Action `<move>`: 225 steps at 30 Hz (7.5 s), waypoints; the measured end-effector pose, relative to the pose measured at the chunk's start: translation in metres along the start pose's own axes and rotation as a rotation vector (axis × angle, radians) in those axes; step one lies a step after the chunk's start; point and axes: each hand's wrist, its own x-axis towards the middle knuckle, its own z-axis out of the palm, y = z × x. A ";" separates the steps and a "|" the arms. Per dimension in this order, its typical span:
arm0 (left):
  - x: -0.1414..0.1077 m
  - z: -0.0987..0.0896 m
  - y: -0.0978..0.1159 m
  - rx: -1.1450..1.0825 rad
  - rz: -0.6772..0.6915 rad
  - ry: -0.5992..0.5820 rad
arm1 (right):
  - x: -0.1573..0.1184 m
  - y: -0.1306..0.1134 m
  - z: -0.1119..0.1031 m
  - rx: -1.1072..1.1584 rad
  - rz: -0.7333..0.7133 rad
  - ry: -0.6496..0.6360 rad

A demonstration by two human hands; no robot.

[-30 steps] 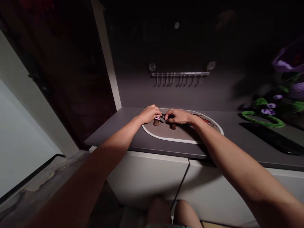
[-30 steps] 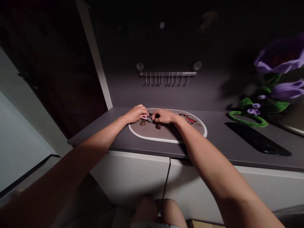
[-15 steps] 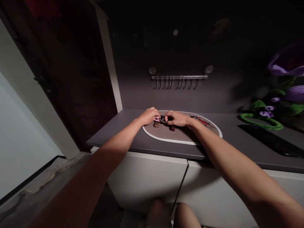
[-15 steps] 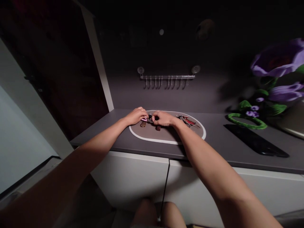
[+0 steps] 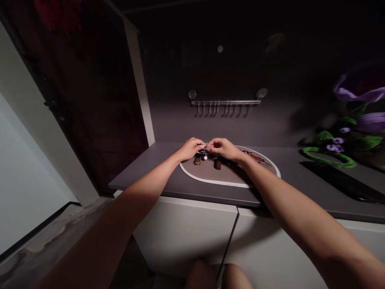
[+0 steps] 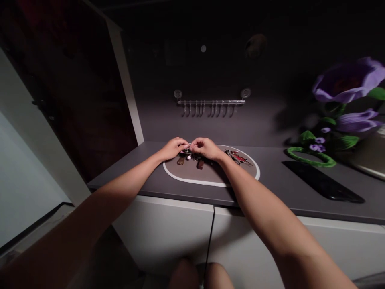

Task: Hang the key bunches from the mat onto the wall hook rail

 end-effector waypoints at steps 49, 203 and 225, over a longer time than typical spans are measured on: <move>0.015 -0.024 -0.009 -1.121 -0.302 0.611 | 0.064 -0.048 0.027 0.337 -0.163 0.310; 0.001 -0.022 -0.019 -0.286 -0.506 -0.256 | 0.028 0.008 0.021 -0.886 0.105 0.195; 0.013 -0.014 -0.014 -0.289 -0.263 0.216 | 0.025 -0.002 0.026 -0.475 -0.147 0.429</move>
